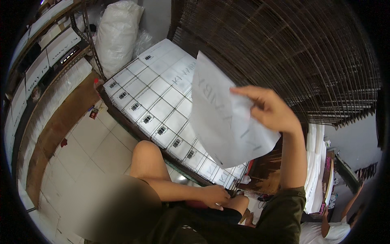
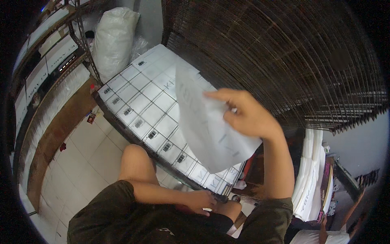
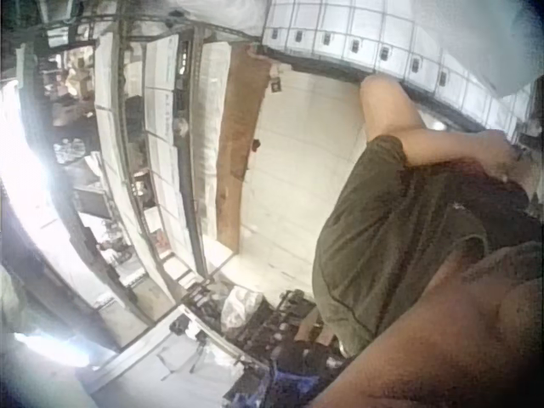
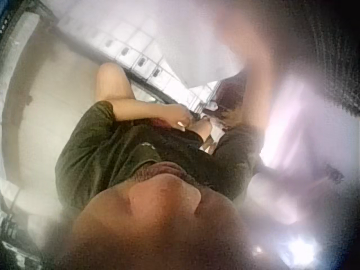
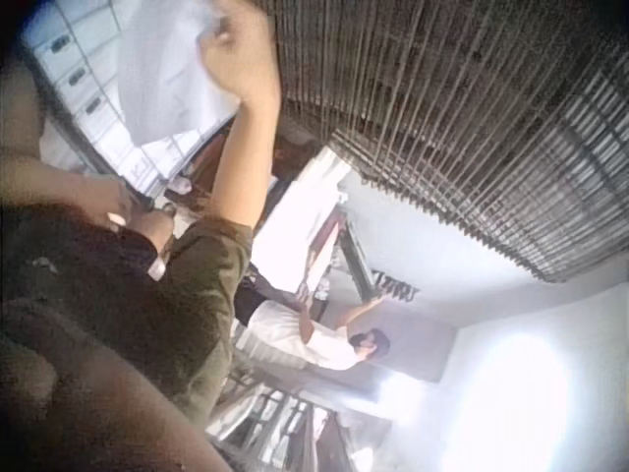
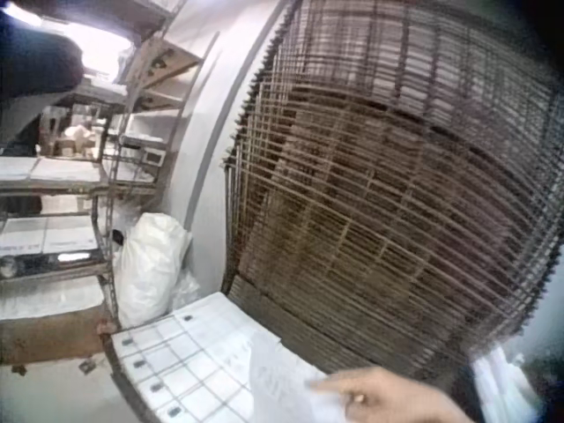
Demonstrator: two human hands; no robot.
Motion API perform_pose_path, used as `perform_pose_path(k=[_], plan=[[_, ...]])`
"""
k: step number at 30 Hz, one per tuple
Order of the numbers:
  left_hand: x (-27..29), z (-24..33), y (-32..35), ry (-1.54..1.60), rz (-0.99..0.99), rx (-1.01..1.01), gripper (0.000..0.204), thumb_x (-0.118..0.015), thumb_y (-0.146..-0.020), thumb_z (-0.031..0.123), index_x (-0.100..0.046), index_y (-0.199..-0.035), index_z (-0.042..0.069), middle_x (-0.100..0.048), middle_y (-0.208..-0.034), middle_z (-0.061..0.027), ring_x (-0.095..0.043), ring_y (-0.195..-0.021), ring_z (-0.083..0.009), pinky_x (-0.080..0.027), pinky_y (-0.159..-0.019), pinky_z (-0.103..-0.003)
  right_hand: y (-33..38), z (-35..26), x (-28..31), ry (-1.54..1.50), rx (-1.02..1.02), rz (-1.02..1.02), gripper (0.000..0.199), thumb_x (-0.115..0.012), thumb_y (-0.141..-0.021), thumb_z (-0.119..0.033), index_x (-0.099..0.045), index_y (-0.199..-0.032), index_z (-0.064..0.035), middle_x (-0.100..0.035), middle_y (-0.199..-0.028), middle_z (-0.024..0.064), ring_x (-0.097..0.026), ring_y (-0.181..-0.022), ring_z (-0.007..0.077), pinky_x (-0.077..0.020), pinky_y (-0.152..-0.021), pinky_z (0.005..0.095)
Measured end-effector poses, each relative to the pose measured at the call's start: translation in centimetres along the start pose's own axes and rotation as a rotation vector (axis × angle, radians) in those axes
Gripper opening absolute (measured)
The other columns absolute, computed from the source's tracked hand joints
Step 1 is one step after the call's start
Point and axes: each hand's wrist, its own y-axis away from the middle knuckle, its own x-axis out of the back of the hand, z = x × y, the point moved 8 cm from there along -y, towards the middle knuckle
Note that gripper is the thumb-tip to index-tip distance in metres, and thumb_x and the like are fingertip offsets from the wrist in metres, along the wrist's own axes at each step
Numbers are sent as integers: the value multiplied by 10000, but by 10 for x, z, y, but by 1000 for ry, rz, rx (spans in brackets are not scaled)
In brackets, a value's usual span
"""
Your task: The person sits on the floor and repeatedly picks up white paper sheets from a nearby table, then places them onto a large stack on a wire rack. The person handles the papers one at a time, aligning them before adding them to the stack.
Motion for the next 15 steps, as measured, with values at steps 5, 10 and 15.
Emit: perform_pose_path(k=[5,10,15], plan=[[-24,-72,31,-52,-436,438,427,-723,-692,347,-617,-1027,104,-633,-1034,-114,-614,-968,-303,-485,-778,-432,-36,97,40,-381,-313,424,641,-392,-643,132,-513,-1265,34,-561,-1233,159,-587,-983,144,-479,-832,232],[-8,-79,26,-8,-417,526,453,-722,-697,362,-622,-1061,111,-654,-1008,-104,-629,-966,-291,-484,-784,-420,-39,268,-15,-798,-332,791,604,-380,-715,165,-421,-1311,83,-390,-1390,234,-474,-1222,240,-409,-987,276],[-1,-98,22,75,-437,544,508,-693,-720,366,-596,-1153,120,-648,-1057,-91,-624,-987,-269,-454,-821,-419,-76,366,-126,-1044,-397,914,653,-390,-726,167,-324,-1370,77,-255,-1472,212,-412,-1254,225,-389,-957,250]])
